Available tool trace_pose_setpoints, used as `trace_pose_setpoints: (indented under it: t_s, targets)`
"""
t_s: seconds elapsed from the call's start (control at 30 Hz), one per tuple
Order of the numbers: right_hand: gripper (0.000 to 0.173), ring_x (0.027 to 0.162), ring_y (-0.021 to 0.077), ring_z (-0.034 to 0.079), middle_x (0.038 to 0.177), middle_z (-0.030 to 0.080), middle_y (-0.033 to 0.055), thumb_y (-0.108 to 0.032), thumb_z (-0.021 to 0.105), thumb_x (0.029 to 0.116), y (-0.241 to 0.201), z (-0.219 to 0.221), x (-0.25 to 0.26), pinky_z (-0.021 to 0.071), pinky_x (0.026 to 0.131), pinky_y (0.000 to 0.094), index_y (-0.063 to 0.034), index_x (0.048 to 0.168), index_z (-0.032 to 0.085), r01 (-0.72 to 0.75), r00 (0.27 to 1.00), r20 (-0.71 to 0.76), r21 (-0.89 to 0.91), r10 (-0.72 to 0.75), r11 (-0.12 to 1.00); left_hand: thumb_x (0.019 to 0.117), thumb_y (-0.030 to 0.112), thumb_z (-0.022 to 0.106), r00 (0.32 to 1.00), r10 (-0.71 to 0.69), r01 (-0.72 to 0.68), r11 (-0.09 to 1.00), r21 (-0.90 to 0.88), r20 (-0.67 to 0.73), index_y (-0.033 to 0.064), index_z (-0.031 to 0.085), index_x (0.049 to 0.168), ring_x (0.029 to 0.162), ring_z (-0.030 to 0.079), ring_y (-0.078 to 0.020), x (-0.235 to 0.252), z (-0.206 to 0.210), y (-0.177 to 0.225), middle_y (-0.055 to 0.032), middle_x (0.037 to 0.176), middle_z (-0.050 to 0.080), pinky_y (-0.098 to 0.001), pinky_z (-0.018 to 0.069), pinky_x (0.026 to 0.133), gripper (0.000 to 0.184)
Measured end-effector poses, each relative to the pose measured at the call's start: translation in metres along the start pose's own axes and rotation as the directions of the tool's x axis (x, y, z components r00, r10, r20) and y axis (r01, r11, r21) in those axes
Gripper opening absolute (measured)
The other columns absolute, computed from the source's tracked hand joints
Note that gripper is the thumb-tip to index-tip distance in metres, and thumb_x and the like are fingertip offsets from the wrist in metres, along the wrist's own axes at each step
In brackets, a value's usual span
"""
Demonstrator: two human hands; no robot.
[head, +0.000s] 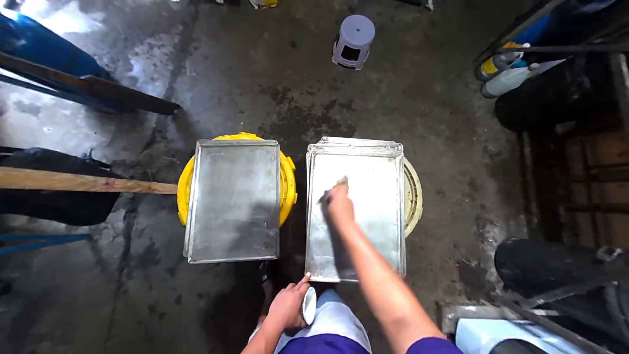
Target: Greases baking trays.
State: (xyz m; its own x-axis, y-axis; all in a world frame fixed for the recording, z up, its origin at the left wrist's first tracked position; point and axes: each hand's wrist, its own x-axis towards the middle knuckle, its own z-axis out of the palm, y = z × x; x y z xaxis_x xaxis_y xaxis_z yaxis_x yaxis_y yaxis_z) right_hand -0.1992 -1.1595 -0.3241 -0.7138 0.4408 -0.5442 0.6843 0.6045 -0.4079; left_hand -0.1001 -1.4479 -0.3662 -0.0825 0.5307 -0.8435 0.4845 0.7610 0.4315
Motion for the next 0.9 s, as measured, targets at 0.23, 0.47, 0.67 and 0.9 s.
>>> trace_pose_setpoints:
  t_s: [0.23,0.47,0.67,0.9]
  targets:
    - [0.032,0.079,0.0168,0.070,0.098,0.073,0.0136,-0.016,0.045,0.1098,0.198,-0.063,-0.087,0.0599,0.074,0.0333,0.0059,0.122,0.065,-0.044,0.852,-0.231,0.862,0.469,0.506,0.0615,0.046,0.093,0.967,0.142,-0.207,0.924,-0.322,-0.213,0.0081,0.048,0.150,0.140,0.048,-0.0319,-0.008,-0.016,-0.009,-0.0140,0.154,0.049,-0.0515,0.0396,0.117,0.106]
    - [0.055,0.101,0.0261,0.063,0.118,0.065,0.0147,-0.044,0.024,0.1108,0.249,0.010,-0.210,0.0518,0.084,0.0462,-0.0056,0.133,0.056,-0.146,0.679,0.245,0.969,0.692,-0.200,0.0780,0.015,0.082,0.888,-0.139,-0.406,0.209,-0.890,-0.438,-0.0017,0.039,0.146,0.113,0.067,-0.0242,0.026,-0.057,0.017,-0.0193,0.128,0.065,-0.0411,0.0577,0.097,0.082]
    - [0.048,0.091,0.0265,0.064,0.106,0.066,0.0137,-0.039,0.027,0.1106,0.241,0.048,-0.218,0.0538,0.080,0.0462,-0.0058,0.119,0.059,-0.103,0.679,0.294,0.945,0.673,-0.310,0.0960,0.013,0.065,0.899,-0.249,-0.371,0.006,-0.929,-0.361,0.0022,0.037,0.148,0.105,0.068,-0.0281,0.027,-0.053,0.020,-0.0217,0.124,0.065,-0.0449,0.0586,0.089,0.060]
    - [0.044,0.089,0.0242,0.063,0.112,0.067,0.0113,-0.037,0.029,0.1103,0.207,0.057,-0.245,0.0511,0.072,0.0410,-0.0085,0.120,0.062,-0.179,0.698,0.292,0.955,0.654,-0.237,0.1064,0.020,0.049,0.840,-0.372,-0.482,-0.179,-0.858,-0.395,0.0022,0.044,0.143,0.109,0.065,-0.0226,0.007,-0.046,0.011,-0.0174,0.124,0.064,-0.0411,0.0555,0.094,0.042]
